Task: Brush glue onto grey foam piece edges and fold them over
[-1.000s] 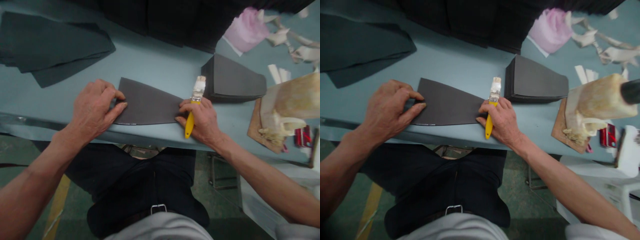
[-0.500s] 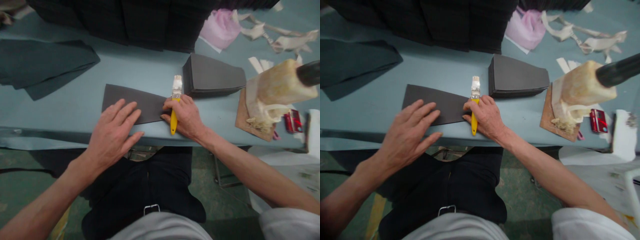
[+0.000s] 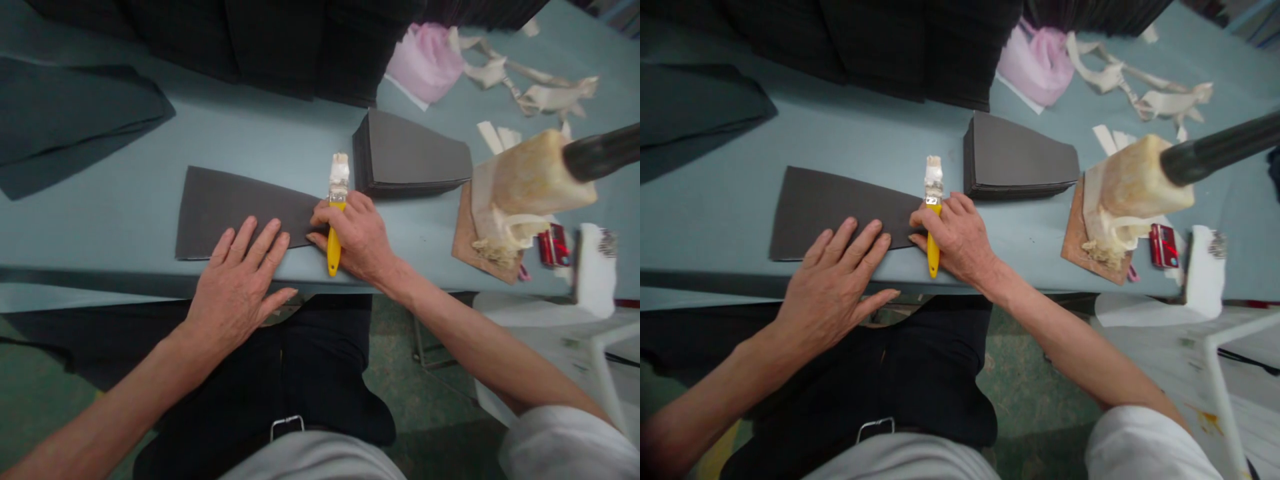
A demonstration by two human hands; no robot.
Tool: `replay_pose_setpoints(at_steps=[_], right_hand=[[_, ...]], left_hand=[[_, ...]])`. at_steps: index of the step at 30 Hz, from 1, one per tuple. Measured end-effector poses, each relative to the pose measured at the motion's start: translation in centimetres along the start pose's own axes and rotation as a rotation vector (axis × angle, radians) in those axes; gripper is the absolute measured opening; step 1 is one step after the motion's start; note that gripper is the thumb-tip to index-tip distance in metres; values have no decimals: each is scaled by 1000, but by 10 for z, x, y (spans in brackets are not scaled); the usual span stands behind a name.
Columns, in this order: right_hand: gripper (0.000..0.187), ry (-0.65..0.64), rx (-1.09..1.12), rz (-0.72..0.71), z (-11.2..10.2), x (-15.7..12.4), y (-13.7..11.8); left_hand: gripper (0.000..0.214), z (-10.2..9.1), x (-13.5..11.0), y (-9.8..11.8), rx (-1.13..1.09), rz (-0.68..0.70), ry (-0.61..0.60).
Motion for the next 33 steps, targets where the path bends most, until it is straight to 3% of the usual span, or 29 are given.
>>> replay_pose_setpoints(at_steps=[9, 14, 21, 33], right_hand=[[5, 170, 121, -18, -7, 2, -26], [10, 175, 217, -100, 0, -2, -46], [6, 115, 158, -18, 5, -11, -51], [5, 84, 164, -11, -1, -14, -54]], left_hand=[[79, 4, 2, 4, -39, -21, 19], [81, 4, 4, 7, -54, -40, 20], [81, 3, 2, 4, -17, -18, -15], [91, 8, -56, -33, -123, -161, 62]])
Point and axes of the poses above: each hand's wrist, its own x-axis towards the middle knuckle, its own z-axis out of the palm, y = z × x, the point moved 1 cm from there along x, towards the middle knuckle, and after that the axes turned 11 degrees about -y, right-handed, at the moved point
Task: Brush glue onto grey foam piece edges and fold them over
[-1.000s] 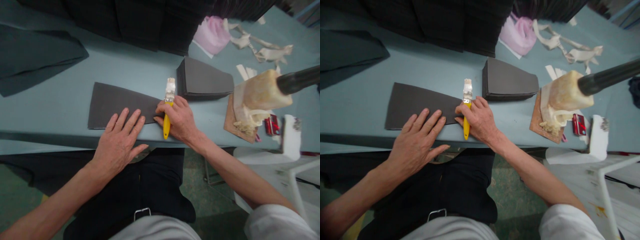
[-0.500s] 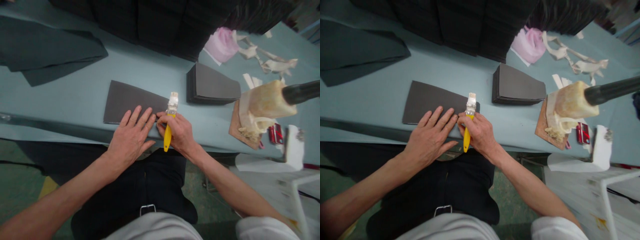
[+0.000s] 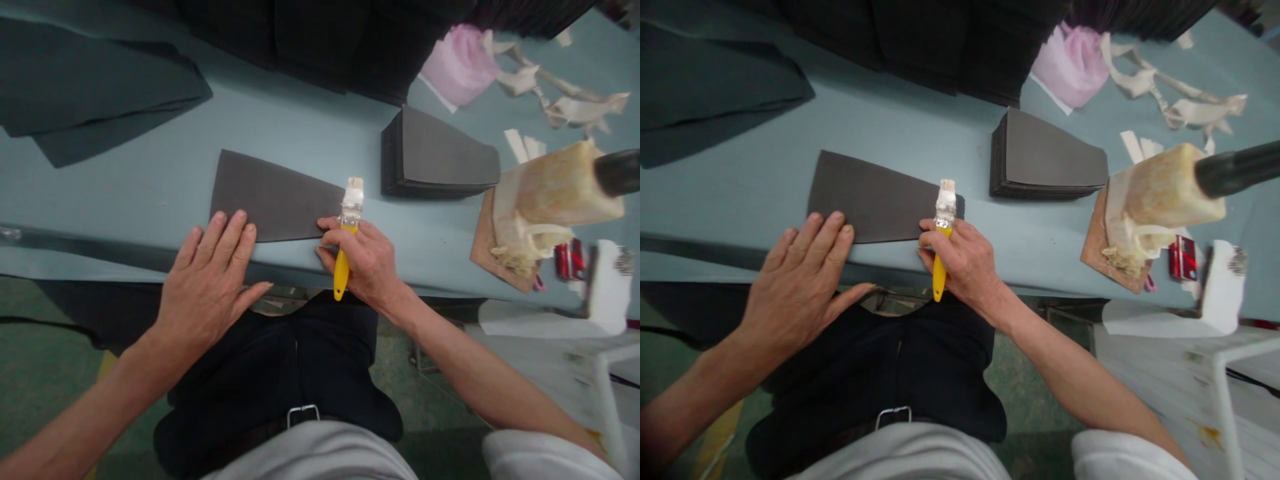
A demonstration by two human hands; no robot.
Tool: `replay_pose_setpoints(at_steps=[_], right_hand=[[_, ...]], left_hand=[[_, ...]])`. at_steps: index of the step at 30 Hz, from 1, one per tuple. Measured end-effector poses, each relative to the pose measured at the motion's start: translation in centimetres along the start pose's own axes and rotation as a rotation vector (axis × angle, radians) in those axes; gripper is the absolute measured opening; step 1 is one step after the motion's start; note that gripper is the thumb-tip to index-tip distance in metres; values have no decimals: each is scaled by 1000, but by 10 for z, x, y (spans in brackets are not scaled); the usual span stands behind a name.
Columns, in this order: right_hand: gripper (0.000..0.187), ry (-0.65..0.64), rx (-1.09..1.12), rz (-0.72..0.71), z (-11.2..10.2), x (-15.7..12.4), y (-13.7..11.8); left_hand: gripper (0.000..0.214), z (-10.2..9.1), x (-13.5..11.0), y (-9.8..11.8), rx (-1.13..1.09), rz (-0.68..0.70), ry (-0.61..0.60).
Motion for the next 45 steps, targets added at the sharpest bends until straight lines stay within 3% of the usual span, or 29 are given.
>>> replay_pose_setpoints(at_steps=[12, 22, 28, 39, 45], right_hand=[[2, 35, -13, 18, -1, 6, -3], [38, 81, -156, 272, 19, 28, -16], [37, 118, -183, 342, 23, 27, -18], [18, 171, -133, 414, 15, 7, -5], [19, 202, -89, 466, 15, 1, -2]], left_hand=[[97, 15, -8, -5, -45, -17, 71], [95, 18, -7, -6, -45, -30, 109], [97, 20, -7, -8, -32, -14, 122], [92, 20, -7, -7, -68, -38, 119], [94, 22, -7, -8, -50, -23, 129]])
Point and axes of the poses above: each hand's wrist, its own x-axis towards the middle knuckle, its own z-axis out of the palm, y = z × x, the point moved 1 cm from there along x, towards the middle knuckle, and after that the axes turned 11 degrees about -y, right-handed, at the moved point
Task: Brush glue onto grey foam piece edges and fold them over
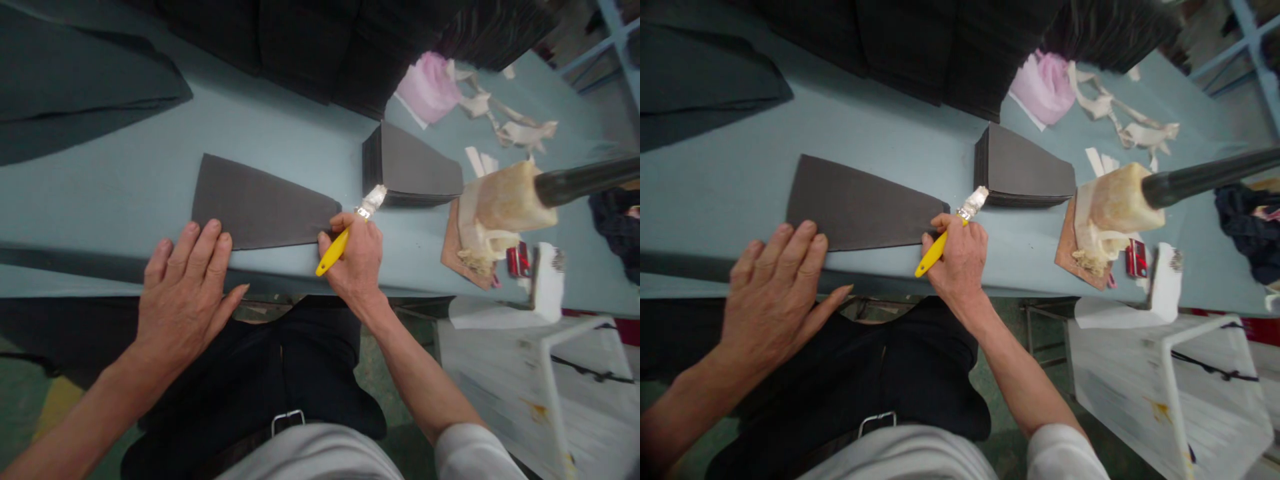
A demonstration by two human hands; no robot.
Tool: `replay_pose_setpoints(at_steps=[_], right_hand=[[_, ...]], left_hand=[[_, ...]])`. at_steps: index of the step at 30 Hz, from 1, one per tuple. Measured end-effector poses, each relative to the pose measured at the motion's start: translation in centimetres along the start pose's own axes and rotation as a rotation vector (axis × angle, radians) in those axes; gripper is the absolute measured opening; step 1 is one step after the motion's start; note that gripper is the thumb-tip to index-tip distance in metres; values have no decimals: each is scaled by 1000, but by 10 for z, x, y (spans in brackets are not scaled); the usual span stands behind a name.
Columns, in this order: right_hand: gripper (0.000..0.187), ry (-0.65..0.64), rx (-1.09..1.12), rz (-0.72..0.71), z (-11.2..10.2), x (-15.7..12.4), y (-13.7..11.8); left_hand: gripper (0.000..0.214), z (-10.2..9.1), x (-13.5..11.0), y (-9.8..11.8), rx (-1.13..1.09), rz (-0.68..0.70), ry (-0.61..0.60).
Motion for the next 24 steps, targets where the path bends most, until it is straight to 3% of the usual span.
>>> replay_pose_setpoints(at_steps=[10, 16, 20, 24], right_hand=[[15, 93, -24, -25, -4, -11, 12], [17, 174, 69, -191, -12, 7, -13], [17, 92, 182, -308, -2, 40, -41], [23, -107, 174, -378, 19, 67, -51]], left_hand=[[91, -2, 2, 5, -32, -4, 31], [92, -1, 1, 6, 1, -3, 53], [87, 2, 0, 5, 42, -10, 55], [82, 5, 0, 3, 93, -4, 65]])
Point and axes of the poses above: each hand's wrist, its own x-axis towards the middle knuckle, its own z-axis out of the palm, y = z × x, the point moved 1 cm from there along x, towards the middle knuckle, and after that the axes turned 11 degrees about -y, right-handed, at the moved point
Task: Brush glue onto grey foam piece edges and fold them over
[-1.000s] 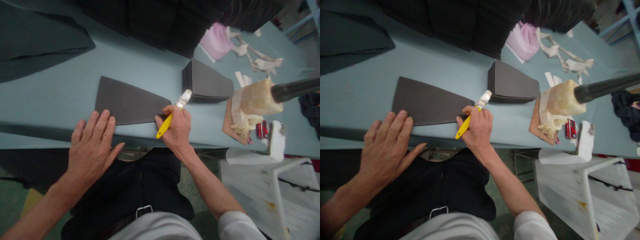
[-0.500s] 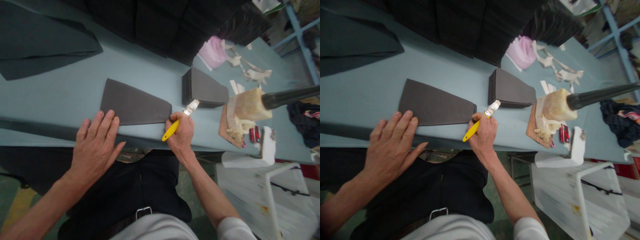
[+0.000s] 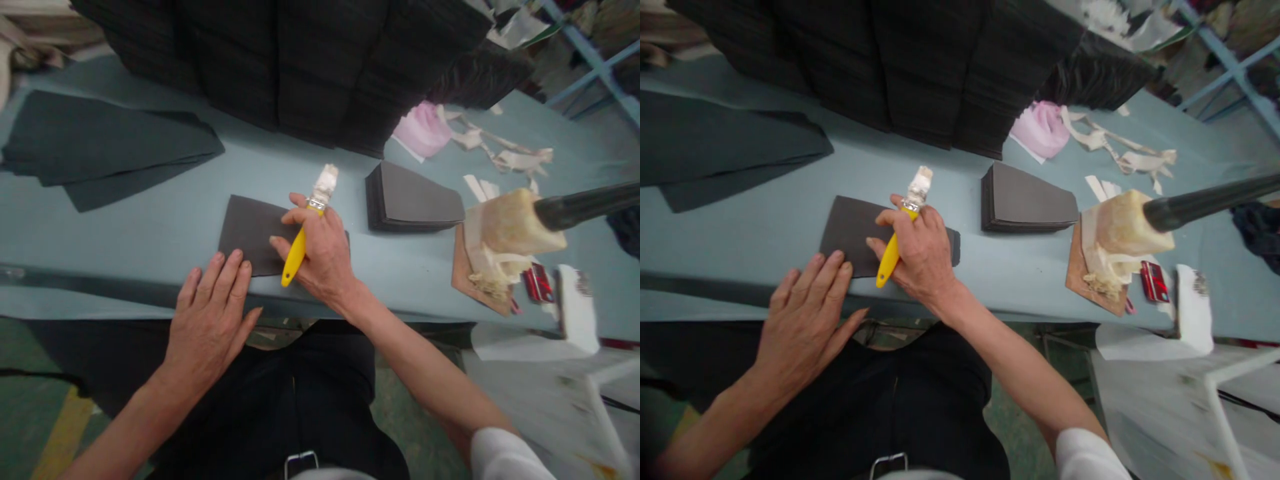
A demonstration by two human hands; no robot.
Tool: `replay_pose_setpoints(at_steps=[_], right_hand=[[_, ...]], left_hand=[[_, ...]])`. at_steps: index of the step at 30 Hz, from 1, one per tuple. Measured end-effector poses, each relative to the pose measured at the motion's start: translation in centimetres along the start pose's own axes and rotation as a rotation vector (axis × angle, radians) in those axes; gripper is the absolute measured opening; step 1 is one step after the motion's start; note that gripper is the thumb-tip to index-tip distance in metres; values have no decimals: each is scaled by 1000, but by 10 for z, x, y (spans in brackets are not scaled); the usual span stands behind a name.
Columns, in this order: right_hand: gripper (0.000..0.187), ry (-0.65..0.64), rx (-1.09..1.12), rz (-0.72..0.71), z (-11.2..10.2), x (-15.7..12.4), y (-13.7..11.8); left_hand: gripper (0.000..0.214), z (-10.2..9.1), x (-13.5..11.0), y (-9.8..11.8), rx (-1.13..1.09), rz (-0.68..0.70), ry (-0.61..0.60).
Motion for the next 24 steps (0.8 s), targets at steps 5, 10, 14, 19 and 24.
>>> replay_pose_setpoints(at_steps=[5, 10, 14, 19, 24], right_hand=[[30, -130, -1, 46, 15, 2, 15], [34, -148, 48, 86, 18, -2, 16], [34, -152, 75, 113, 18, -1, 15], [35, -147, 104, 115, 18, 0, 16], [35, -134, 105, 112, 18, 0, 17]], left_hand=[[82, -1, -1, 0, 33, 17, 12], [91, -2, -1, -3, 73, 16, 8], [91, -1, -3, -10, 127, 65, 27], [87, -4, -16, -27, 131, 44, 20], [75, -25, -1, -39, 8, -139, 34]])
Point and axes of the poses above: each hand's wrist, its own x-axis towards the middle knuckle, its own z-axis out of the palm, y = z × x, the point moved 1 cm from there along x, towards the middle knuckle, and after that the axes turned 11 degrees about -y, right-handed, at the moved point
